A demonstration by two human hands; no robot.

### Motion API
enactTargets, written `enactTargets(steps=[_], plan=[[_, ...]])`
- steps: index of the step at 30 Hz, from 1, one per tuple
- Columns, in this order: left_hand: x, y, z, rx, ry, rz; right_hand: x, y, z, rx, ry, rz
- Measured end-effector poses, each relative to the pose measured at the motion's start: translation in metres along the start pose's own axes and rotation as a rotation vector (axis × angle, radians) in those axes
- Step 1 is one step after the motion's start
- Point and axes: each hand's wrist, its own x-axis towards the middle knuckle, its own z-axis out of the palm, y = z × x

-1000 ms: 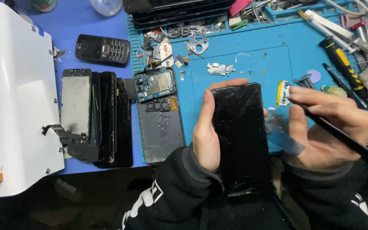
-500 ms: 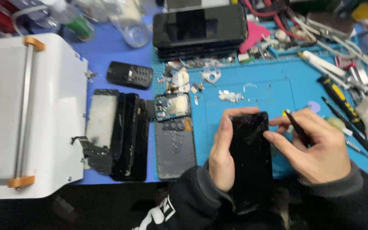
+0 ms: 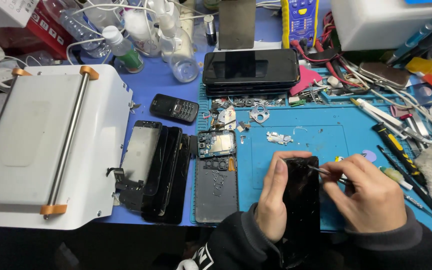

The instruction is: The recorder is prying off the broken screen of a smartphone using a plastic pick and a metal tool while working at a workbench.

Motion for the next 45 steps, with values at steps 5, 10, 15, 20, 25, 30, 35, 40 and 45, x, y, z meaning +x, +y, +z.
enactTargets(steps=[5, 10, 15, 20, 25, 30, 35, 40, 45], plan=[[0.0, -0.002, -0.001, 0.02, -0.006, 0.035, -0.001, -0.007, -0.001, -0.09, 0.018, -0.058], [0.0, -0.002, -0.001, 0.023, -0.023, 0.066, -0.001, -0.015, 0.0, -0.204, 0.034, -0.037], [0.0, -0.001, -0.001, -0.014, -0.027, 0.035, 0.001, -0.02, 0.001, -0.254, 0.052, -0.048], [0.001, -0.003, -0.002, -0.021, -0.033, 0.05, 0.001, -0.018, 0.004, -0.216, 0.07, -0.029], [0.001, -0.004, -0.003, 0.03, -0.027, 0.062, 0.001, -0.012, 0.006, -0.181, 0.087, -0.028], [0.001, -0.007, -0.003, -0.026, 0.008, 0.032, 0.001, -0.009, 0.005, -0.002, 0.08, 0.053], [0.001, -0.002, 0.0, -0.102, 0.021, -0.011, -0.002, 0.008, 0.008, 0.3, -0.034, 0.136], [0.001, 0.002, 0.0, -0.123, 0.021, -0.073, -0.003, 0.021, 0.015, 0.47, -0.08, 0.186], [0.001, -0.003, 0.0, -0.105, 0.015, -0.059, 0.003, 0.008, 0.008, 0.207, -0.017, 0.027]])
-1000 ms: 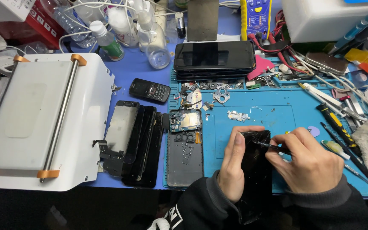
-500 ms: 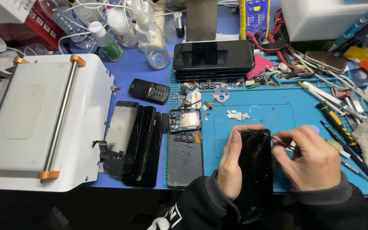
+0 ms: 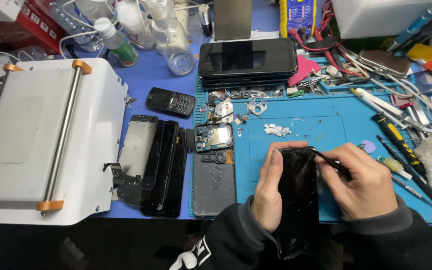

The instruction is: The recorder is prying off the broken screen of a smartphone using a plastic pick and a metal tool while working at a workbench.

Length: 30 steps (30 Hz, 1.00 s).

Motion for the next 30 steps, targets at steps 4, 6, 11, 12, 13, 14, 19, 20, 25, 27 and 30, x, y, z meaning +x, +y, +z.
enactTargets(steps=[4, 6, 11, 12, 13, 14, 19, 20, 25, 27, 30], plan=[[0.0, -0.001, -0.003, 0.073, -0.021, 0.035, 0.0, -0.01, -0.003, -0.099, 0.011, -0.04], [0.001, 0.001, -0.002, 0.088, -0.055, 0.049, -0.001, -0.015, -0.004, -0.237, 0.012, -0.081], [0.0, 0.001, -0.002, 0.095, -0.06, 0.054, 0.001, -0.024, -0.008, -0.404, -0.04, -0.091], [0.0, 0.001, -0.001, 0.1, -0.062, 0.048, 0.002, -0.025, -0.008, -0.441, -0.057, -0.09], [0.0, 0.002, -0.001, 0.1, -0.061, 0.048, 0.002, -0.025, -0.008, -0.441, -0.057, -0.091], [0.0, 0.002, -0.002, 0.088, -0.062, 0.046, 0.002, -0.025, -0.009, -0.453, -0.066, -0.092], [0.0, 0.001, -0.002, 0.074, -0.057, 0.034, 0.002, -0.024, -0.008, -0.451, -0.07, -0.091], [0.0, 0.001, -0.002, 0.082, -0.058, 0.04, 0.003, -0.024, -0.007, -0.44, -0.048, -0.102], [0.002, -0.001, -0.006, 0.076, -0.067, 0.045, 0.002, -0.012, -0.004, -0.334, 0.02, -0.089], [0.002, -0.008, -0.009, 0.038, 0.015, -0.009, -0.004, 0.001, -0.003, -0.174, 0.087, -0.023], [0.002, -0.015, -0.016, -0.249, -0.041, -0.096, -0.014, 0.01, -0.011, -0.065, 0.114, 0.075]])
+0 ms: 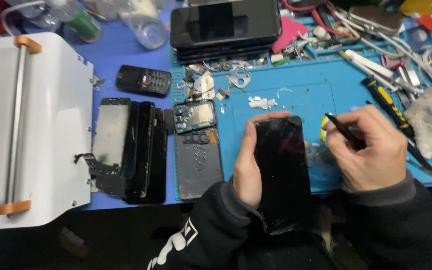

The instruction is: The recorder is prying off the broken screen of a smartphone using a plastic pick and a metal tool while working at a workbench.

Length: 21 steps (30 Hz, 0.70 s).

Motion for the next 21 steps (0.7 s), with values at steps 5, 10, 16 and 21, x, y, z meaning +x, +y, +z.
enactTargets(steps=[5, 10, 16, 21], plan=[[0.001, 0.002, 0.002, -0.008, 0.025, 0.005, 0.003, -0.016, -0.012, 0.213, -0.008, 0.111], [0.0, 0.002, 0.001, -0.021, -0.018, 0.001, 0.008, -0.021, -0.013, 0.276, -0.069, 0.146], [0.0, 0.0, 0.004, 0.044, -0.012, 0.002, 0.013, -0.015, -0.011, 0.251, -0.189, 0.115], [-0.001, -0.004, 0.001, 0.053, -0.076, 0.04, 0.016, -0.009, -0.007, 0.174, -0.25, 0.11]])
